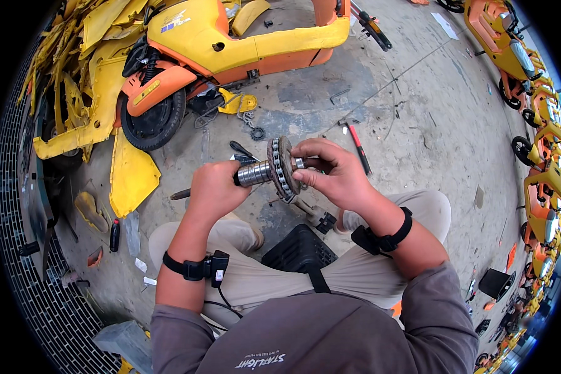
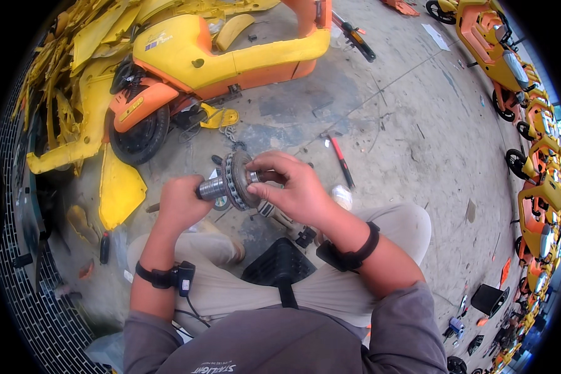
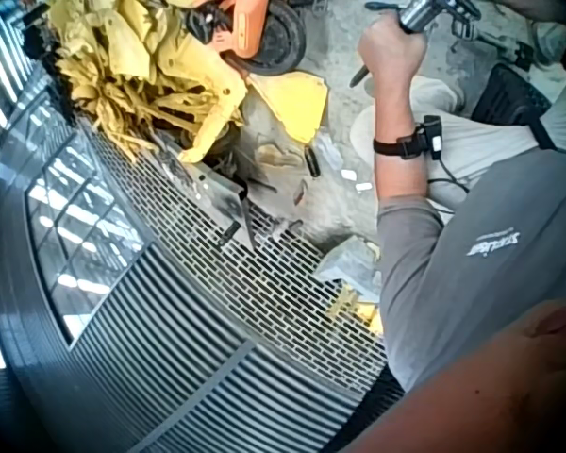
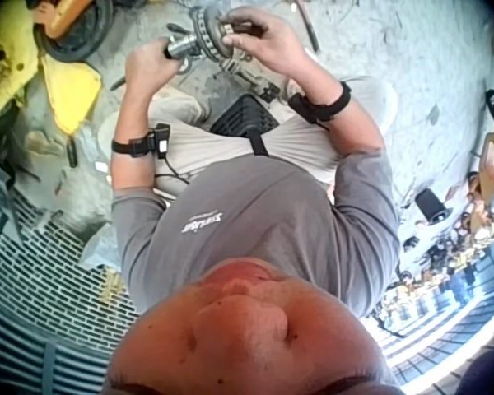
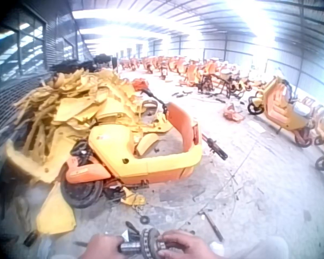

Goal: The person places a sprocket and a chain onto a metal shaft, fits a round metal component over them, and uses an impact driver to tighten the assembly.

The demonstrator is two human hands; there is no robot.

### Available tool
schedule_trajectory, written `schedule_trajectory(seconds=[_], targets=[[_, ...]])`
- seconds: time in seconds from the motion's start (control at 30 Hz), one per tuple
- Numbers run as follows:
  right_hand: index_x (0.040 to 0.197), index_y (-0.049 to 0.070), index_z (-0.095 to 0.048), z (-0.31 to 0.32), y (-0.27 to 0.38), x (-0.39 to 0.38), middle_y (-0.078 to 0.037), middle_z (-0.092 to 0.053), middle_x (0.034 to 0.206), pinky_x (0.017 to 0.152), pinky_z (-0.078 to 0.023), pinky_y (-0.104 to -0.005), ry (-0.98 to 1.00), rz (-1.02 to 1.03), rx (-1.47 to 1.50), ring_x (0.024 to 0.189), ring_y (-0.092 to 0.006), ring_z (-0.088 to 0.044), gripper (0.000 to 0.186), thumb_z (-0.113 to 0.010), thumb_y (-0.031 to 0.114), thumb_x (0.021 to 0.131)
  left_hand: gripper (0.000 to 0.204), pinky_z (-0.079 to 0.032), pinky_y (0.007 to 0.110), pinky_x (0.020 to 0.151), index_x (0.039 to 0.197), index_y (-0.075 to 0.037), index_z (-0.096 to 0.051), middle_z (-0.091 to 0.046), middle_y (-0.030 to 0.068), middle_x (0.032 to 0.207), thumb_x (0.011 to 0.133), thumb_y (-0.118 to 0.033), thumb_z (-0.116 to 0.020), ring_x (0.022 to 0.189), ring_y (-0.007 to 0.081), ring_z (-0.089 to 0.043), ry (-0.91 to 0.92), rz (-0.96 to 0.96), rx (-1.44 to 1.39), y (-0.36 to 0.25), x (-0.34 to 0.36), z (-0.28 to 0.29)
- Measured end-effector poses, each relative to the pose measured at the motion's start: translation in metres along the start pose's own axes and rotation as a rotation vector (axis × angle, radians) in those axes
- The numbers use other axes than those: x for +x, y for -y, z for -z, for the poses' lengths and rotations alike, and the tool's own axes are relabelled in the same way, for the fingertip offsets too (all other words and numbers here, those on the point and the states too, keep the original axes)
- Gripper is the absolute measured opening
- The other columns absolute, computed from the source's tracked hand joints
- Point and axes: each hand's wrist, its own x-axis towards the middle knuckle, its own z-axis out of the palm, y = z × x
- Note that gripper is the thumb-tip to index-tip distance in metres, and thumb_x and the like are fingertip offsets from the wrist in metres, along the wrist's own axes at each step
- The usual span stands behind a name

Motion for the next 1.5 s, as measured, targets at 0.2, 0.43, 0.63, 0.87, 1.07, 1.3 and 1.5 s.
schedule_trajectory(seconds=[0.2, 0.43, 0.63, 0.87, 1.07, 1.3, 1.5], targets=[[0.127, -0.002, -0.067, -0.001, -0.011, 0.000, -0.012, -0.062, 0.128, 0.101, -0.056, -0.0336, -0.016, -0.028, 0.021, 0.116, -0.0206, -0.065, 0.038, -0.078, 0.003, 0.090, 0.018, -0.055, 0.048, 0.069, 0.079, -0.005, -0.073, -0.069, 0.0208, 0.076, 0.068, -0.019, -0.076, 0.076, 0.0425, -0.068, 0.002, -0.010, 0.047, 0.000, 0.000, -0.001], [0.129, 0.002, -0.069, -0.001, -0.033, -0.001, -0.009, -0.070, 0.118, 0.096, -0.055, -0.0311, -0.064, -0.204, 0.106, 0.108, -0.0164, -0.067, 0.040, -0.078, 0.002, 0.090, 0.018, -0.058, 0.049, 0.070, 0.082, -0.007, -0.076, -0.071, 0.0197, 0.076, 0.074, -0.022, -0.073, 0.073, 0.0407, -0.071, 0.050, 0.030, 0.094, 0.001, -0.002, -0.011], [0.130, 0.001, -0.068, -0.003, -0.033, 0.000, -0.008, -0.073, 0.113, 0.091, -0.054, -0.0301, -0.075, -0.290, 0.099, 0.103, -0.0149, -0.067, 0.041, -0.077, 0.004, 0.090, 0.020, -0.056, 0.049, 0.075, 0.082, -0.003, -0.075, -0.071, 0.0227, 0.081, 0.071, -0.019, -0.072, 0.080, 0.0432, -0.070, 0.110, 0.126, 0.075, -0.003, 0.000, -0.010], [0.132, -0.004, -0.066, -0.001, -0.049, 0.008, -0.012, -0.072, 0.118, 0.096, -0.052, -0.0323, -0.095, -0.385, 0.219, 0.108, -0.0187, -0.066, 0.042, -0.076, 0.005, 0.092, 0.023, -0.057, 0.048, 0.075, 0.085, -0.002, -0.076, -0.071, 0.0233, 0.082, 0.071, -0.018, -0.070, 0.081, 0.0423, -0.070, 0.272, 0.169, 0.031, 0.002, 0.011, -0.013], [0.135, -0.011, -0.059, -0.004, -0.062, 0.006, -0.019, -0.069, 0.122, 0.102, -0.053, -0.0358, -0.120, -0.486, 0.375, 0.112, -0.0245, -0.067, 0.046, -0.073, 0.006, 0.095, 0.022, -0.056, 0.045, 0.072, 0.084, -0.002, -0.075, -0.071, 0.0205, 0.079, 0.069, -0.016, -0.069, 0.075, 0.0381, -0.071, 0.431, 0.155, -0.011, 0.010, 0.019, -0.013], [0.131, -0.005, -0.062, -0.003, -0.050, -0.001, -0.013, -0.068, 0.122, 0.100, -0.054, -0.0337, -0.121, -0.492, 0.375, 0.108, -0.0194, -0.068, 0.037, -0.071, 0.007, 0.098, 0.027, -0.054, 0.041, 0.068, 0.084, 0.004, -0.073, -0.068, 0.0188, 0.072, 0.065, -0.015, -0.074, 0.066, 0.0301, -0.067, 0.451, 0.130, -0.084, 0.013, 0.019, -0.021], [0.134, -0.009, -0.059, -0.007, -0.045, -0.004, -0.016, -0.068, 0.122, 0.099, -0.055, -0.0345, -0.190, -0.457, 0.425, 0.107, -0.0212, -0.068, 0.042, -0.071, 0.009, 0.098, 0.027, -0.053, 0.037, 0.067, 0.086, 0.004, -0.074, -0.068, 0.0141, 0.069, 0.065, -0.014, -0.075, 0.064, 0.0230, -0.066, 0.455, 0.148, -0.166, 0.012, 0.020, -0.031]])
